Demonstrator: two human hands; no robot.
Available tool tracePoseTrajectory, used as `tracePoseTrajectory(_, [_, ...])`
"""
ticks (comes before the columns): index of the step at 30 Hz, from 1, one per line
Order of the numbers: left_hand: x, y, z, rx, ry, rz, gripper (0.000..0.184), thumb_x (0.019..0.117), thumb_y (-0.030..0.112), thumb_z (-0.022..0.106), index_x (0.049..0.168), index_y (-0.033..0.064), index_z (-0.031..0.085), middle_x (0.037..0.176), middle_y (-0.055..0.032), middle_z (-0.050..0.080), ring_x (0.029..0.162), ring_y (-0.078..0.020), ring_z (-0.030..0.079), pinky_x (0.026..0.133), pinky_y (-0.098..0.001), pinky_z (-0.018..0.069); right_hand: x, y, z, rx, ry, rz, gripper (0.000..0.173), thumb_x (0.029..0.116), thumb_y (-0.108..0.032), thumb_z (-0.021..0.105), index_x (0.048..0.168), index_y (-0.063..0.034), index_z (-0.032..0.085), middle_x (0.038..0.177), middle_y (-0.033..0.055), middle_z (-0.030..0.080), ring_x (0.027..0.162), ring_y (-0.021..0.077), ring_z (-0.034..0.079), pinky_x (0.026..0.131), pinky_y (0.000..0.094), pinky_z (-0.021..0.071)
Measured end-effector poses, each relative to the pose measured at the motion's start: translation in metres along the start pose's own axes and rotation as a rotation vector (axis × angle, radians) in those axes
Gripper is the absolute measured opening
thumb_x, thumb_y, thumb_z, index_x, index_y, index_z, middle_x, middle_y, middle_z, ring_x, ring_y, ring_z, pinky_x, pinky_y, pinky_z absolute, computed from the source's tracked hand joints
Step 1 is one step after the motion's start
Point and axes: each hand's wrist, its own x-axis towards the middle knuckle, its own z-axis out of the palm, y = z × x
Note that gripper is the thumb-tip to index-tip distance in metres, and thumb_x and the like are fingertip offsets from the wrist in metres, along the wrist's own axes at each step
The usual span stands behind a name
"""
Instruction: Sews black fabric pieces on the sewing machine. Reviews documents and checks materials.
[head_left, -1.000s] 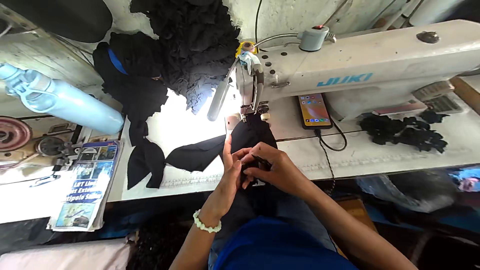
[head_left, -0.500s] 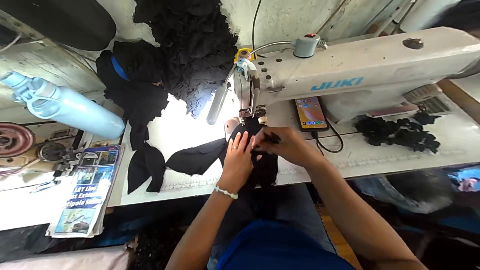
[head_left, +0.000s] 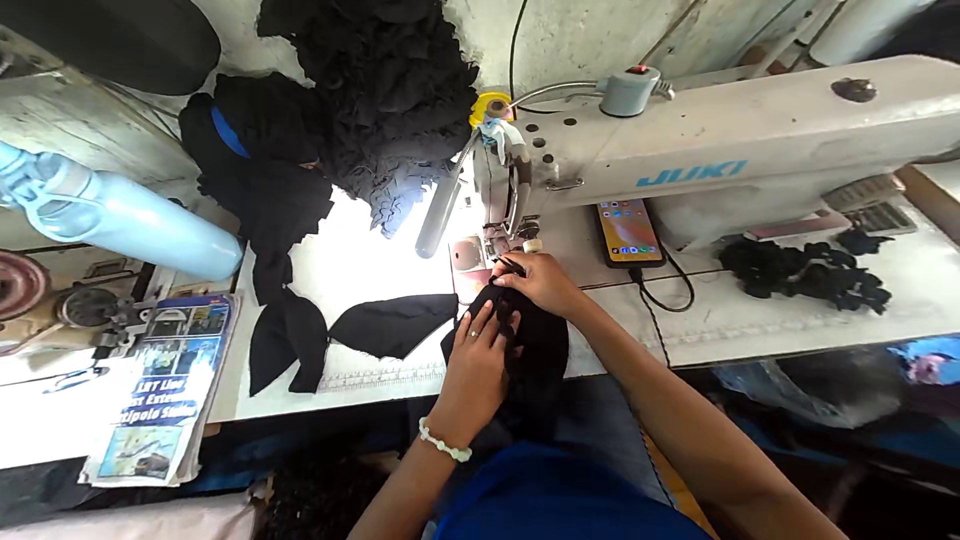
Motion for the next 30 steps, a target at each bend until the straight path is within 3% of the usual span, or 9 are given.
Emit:
tracePoseTrajectory(3, [0.005,-0.005,-0.008,-0.059,0.061,0.013,0.022,0.0973,0.008,0.059,0.111,-0.0011,0.074,0.125,-0.0163,0.072,0.126,-0.0358,0.064,0.106,-0.0513,0.0504,-0.001,-0.002,0.001,-0.036,0.037,0.021,0.012,0.0966,-0.009,0.071,0.101,0.0021,0.073,0.093,0.0165,0.070,0.089,0.0276,0.067,0.084,0.0475,0.0529])
tracePoseTrajectory(7, [0.010,-0.007,-0.012,-0.020,0.109,0.015,0.017,0.0900,-0.007,0.059,0.099,-0.0036,0.073,0.115,-0.0195,0.074,0.113,-0.0351,0.071,0.093,-0.0472,0.0577,0.002,-0.009,0.005,-0.084,0.061,0.122,0.018,0.0973,-0.011,0.071,0.109,0.0026,0.073,0.112,0.0229,0.069,0.104,0.0361,0.067,0.094,0.0540,0.0512])
tracePoseTrajectory(10, [0.019,-0.012,-0.011,-0.024,0.181,-0.015,0.018,0.0933,-0.004,0.056,0.101,-0.0058,0.072,0.113,-0.0204,0.073,0.100,-0.0321,0.074,0.085,-0.0420,0.0603,0.004,-0.010,0.006,-0.117,0.052,0.147,0.021,0.0968,-0.012,0.072,0.112,0.0026,0.073,0.117,0.0241,0.067,0.107,0.0377,0.066,0.094,0.0555,0.0510])
tracePoseTrajectory(13, [0.033,-0.021,-0.008,-0.048,0.289,-0.050,0.020,0.0968,-0.003,0.053,0.106,-0.0044,0.071,0.105,-0.0172,0.073,0.096,-0.0273,0.073,0.088,-0.0367,0.0590,0.004,-0.009,0.006,-0.117,0.056,0.127,0.019,0.0964,-0.011,0.072,0.109,0.0029,0.074,0.114,0.0234,0.067,0.104,0.0371,0.066,0.092,0.0554,0.0515])
tracePoseTrajectory(17, [0.043,-0.030,0.004,-0.004,0.198,-0.027,0.023,0.1004,0.012,0.059,0.114,0.0008,0.074,0.112,-0.0140,0.074,0.105,-0.0296,0.071,0.091,-0.0440,0.0566,0.004,-0.009,0.006,-0.115,0.064,0.135,0.016,0.0950,-0.009,0.072,0.105,0.0039,0.074,0.110,0.0245,0.069,0.101,0.0382,0.067,0.091,0.0561,0.0522])
tracePoseTrajectory(21, [0.040,-0.031,0.011,0.093,0.185,0.017,0.023,0.0982,0.018,0.064,0.112,0.0044,0.077,0.117,-0.0123,0.074,0.108,-0.0322,0.070,0.089,-0.0495,0.0549,-0.003,-0.002,-0.004,0.010,0.181,0.139,0.017,0.0995,-0.010,0.068,0.112,-0.0001,0.072,0.106,0.0167,0.069,0.078,0.0223,0.066,0.072,0.0390,0.0573])
tracePoseTrajectory(23, [0.039,-0.032,0.012,0.122,0.201,0.018,0.023,0.0976,0.019,0.065,0.111,0.0064,0.078,0.117,-0.0112,0.074,0.109,-0.0322,0.070,0.089,-0.0508,0.0542,-0.012,-0.002,-0.006,-0.042,0.308,0.057,0.014,0.0991,-0.006,0.067,0.108,0.0030,0.072,0.103,0.0181,0.069,0.086,0.0271,0.068,0.080,0.0439,0.0569])
tracePoseTrajectory(26, [0.039,-0.033,0.013,0.177,0.214,0.023,0.023,0.0971,0.022,0.066,0.111,0.0091,0.078,0.115,-0.0093,0.074,0.108,-0.0310,0.069,0.087,-0.0515,0.0522,-0.023,0.002,0.000,-0.180,0.342,-0.138,0.010,0.0938,-0.004,0.070,0.101,-0.0011,0.077,0.101,0.0144,0.072,0.088,0.0246,0.071,0.079,0.0416,0.0601])
tracePoseTrajectory(30, [0.039,-0.031,0.012,0.284,0.220,0.029,0.025,0.0964,0.027,0.066,0.112,0.0114,0.078,0.113,-0.0084,0.074,0.105,-0.0311,0.069,0.087,-0.0518,0.0503,-0.028,0.013,0.008,-0.345,0.243,-0.165,0.021,0.0931,-0.005,0.072,0.113,-0.0069,0.079,0.111,0.0173,0.070,0.099,0.0337,0.071,0.081,0.0495,0.0596])
